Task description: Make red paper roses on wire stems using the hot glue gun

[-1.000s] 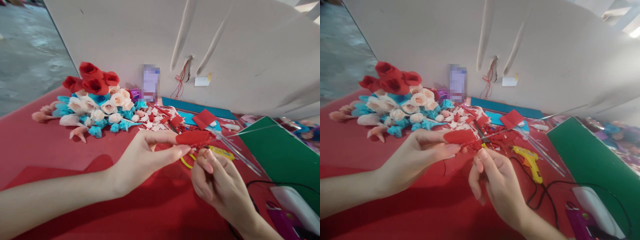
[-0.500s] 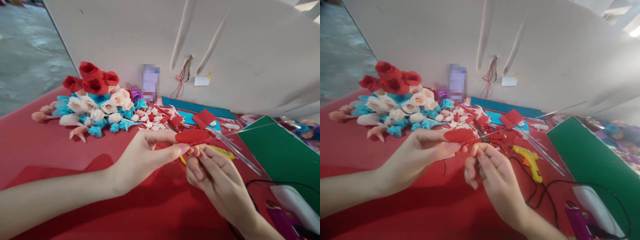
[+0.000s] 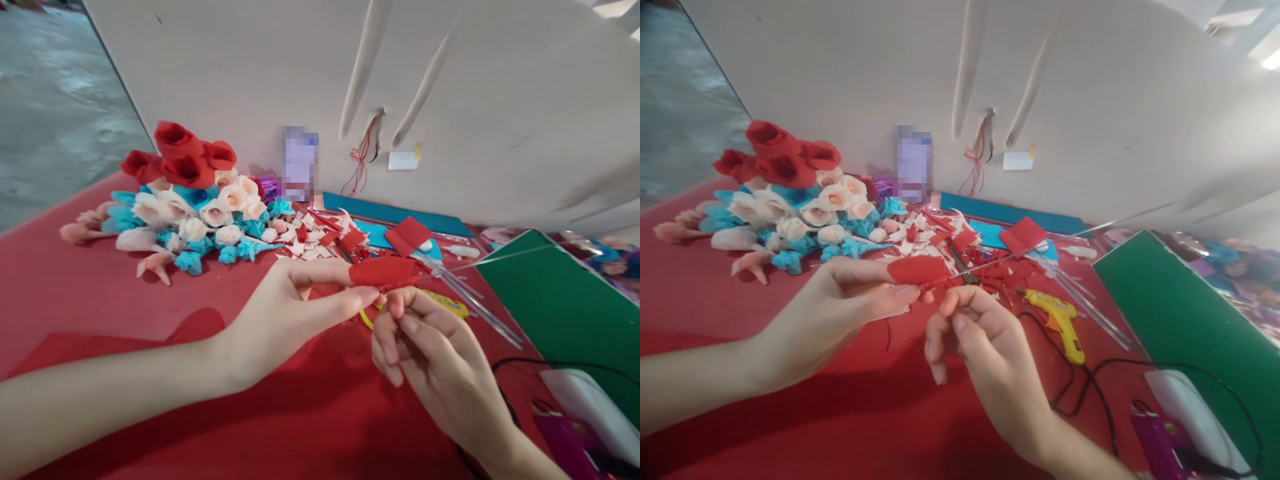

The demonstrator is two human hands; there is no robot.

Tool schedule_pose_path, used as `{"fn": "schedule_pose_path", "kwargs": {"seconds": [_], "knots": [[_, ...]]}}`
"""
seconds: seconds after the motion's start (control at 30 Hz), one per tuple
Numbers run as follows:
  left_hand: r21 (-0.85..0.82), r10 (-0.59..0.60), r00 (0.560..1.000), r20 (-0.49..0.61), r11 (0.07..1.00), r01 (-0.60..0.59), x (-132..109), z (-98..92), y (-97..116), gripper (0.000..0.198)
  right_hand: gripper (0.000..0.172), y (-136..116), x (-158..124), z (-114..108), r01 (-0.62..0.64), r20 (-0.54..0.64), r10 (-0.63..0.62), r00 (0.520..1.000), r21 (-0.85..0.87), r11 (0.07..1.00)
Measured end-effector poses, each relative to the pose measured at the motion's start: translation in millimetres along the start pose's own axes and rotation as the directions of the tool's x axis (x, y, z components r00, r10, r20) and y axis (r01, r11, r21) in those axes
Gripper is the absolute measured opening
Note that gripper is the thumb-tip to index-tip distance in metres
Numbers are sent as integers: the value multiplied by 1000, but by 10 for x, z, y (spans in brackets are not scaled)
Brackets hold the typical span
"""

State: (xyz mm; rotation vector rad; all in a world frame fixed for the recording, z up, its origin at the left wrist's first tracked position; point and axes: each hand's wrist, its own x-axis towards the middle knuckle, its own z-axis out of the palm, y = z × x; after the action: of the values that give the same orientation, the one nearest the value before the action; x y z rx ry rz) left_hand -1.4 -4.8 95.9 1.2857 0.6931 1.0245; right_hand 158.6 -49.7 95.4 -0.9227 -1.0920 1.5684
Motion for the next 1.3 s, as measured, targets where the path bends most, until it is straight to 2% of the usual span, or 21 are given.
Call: {"fn": "schedule_pose_path", "kwargs": {"seconds": [0.27,0.6,0.83,1.0,1.3], "knots": [[-1,-18,1000,-3,1000,18,-18,8,10,10,12,-1,-2,5,17,24,-17,1000,0,1000],[-41,20,1000,5,999,-20,-9,7,47,15,15,-42,-16,12,9,111,-13,994,36,999],[-1,-8,1000,-11,1000,8,-12,-3,41,14,14,-63,-12,39,-2,130,-9,992,84,996],[-2,12,1000,-9,1000,-12,6,-8,33,15,16,-51,-10,40,-13,123,-1,992,113,993],[28,-6,999,-40,1000,7,-11,0,38,13,19,-55,1,22,8,96,-14,995,61,998]]}}
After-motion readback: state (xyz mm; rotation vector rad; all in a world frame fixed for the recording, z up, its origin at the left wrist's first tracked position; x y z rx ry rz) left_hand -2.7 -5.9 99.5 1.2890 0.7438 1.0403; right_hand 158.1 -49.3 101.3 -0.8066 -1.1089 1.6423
